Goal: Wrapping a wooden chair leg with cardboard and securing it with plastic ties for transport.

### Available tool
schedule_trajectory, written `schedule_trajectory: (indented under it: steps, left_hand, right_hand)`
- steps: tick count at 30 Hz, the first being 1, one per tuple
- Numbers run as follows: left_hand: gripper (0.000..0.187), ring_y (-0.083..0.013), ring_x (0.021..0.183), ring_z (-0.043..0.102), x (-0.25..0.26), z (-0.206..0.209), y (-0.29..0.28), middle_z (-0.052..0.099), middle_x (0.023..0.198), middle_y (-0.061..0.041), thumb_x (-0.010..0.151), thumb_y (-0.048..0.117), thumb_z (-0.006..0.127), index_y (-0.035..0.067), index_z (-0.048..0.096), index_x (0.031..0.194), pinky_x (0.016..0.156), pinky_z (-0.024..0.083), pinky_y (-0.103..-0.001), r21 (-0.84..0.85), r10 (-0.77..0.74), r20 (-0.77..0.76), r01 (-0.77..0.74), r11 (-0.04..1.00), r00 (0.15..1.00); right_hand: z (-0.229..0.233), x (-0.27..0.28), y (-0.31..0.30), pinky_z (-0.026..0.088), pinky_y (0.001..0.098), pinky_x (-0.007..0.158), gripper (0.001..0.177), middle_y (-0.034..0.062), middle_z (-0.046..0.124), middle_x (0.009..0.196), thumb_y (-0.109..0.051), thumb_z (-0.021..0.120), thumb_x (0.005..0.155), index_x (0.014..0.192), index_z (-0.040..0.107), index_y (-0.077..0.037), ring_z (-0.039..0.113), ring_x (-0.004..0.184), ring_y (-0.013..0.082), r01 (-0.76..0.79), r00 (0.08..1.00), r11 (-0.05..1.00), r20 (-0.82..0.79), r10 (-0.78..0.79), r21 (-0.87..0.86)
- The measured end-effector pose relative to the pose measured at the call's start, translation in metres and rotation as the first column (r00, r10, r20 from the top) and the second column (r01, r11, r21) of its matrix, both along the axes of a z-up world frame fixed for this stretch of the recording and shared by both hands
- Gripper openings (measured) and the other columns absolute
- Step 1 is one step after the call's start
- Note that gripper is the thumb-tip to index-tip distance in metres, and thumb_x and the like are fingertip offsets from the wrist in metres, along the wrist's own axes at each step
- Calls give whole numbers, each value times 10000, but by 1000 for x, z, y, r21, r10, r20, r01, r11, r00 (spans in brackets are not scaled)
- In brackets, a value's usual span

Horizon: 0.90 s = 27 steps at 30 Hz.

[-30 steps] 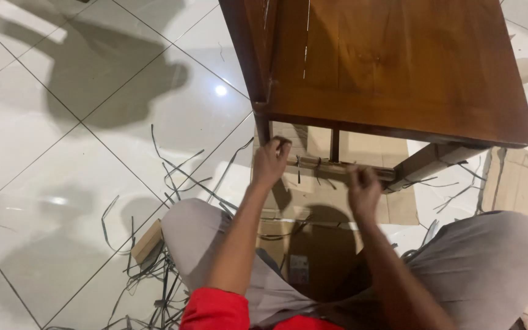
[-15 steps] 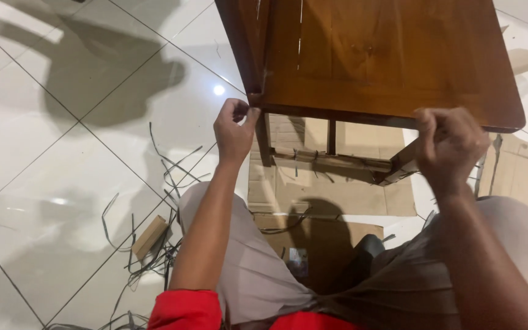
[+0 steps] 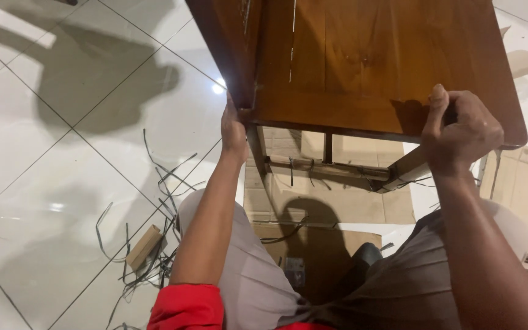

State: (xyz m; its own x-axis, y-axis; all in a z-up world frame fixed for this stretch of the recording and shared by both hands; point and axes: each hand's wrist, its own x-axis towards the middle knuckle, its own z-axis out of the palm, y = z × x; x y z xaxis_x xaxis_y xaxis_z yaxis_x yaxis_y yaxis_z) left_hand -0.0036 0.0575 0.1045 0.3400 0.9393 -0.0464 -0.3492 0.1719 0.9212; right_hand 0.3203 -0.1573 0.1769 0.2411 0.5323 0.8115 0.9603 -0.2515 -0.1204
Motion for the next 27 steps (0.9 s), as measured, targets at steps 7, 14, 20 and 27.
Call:
schedule_trajectory:
  steps: [7, 14, 20, 27]
  left_hand:
    - [684, -345, 1470, 355, 21, -8, 16, 406, 1614, -71, 955, 223, 454, 298, 302, 1617, 1161, 273, -558, -188, -78, 116, 99, 977, 990]
    - [567, -315, 1291, 516, 60, -15, 15, 578, 1395, -88, 961, 319, 531, 231, 486, 1519, 1093, 347, -512, -328, -98, 139, 140, 934, 985]
    - [489, -249, 1143, 530, 70, -48, 22, 578, 1223, -53, 991, 395, 562, 291, 530, 1468, 1002, 384, -443, -288, -105, 133, 140, 947, 986]
    - [532, -288, 1293, 511, 73, -55, 13, 566, 1414, -34, 953, 432, 618, 312, 541, 1465, 1094, 365, -533, -245, -91, 116, 117, 962, 989]
  right_hand:
    - [-19, 39, 23, 390, 260, 488, 425, 19, 682, 674, -155, 693, 1216, 799, 738, -85, 476, 471, 136, 23, 998, 996, 58, -29, 91]
    - [-23, 94, 47, 411, 301, 613, 449, 11, 557, 644, -126, 631, 1194, 747, 676, -118, 433, 526, 167, -21, 999, 990, -33, 26, 136]
    - [-27, 114, 53, 383, 322, 606, 473, 8, 469, 614, -133, 590, 1173, 703, 650, -129, 375, 553, 164, -49, 998, 982, -17, 53, 183]
    - [-40, 132, 55, 417, 344, 685, 514, -5, 424, 631, -245, 486, 1205, 713, 610, -164, 365, 580, 173, -8, 1000, 980, 29, 2, 199]
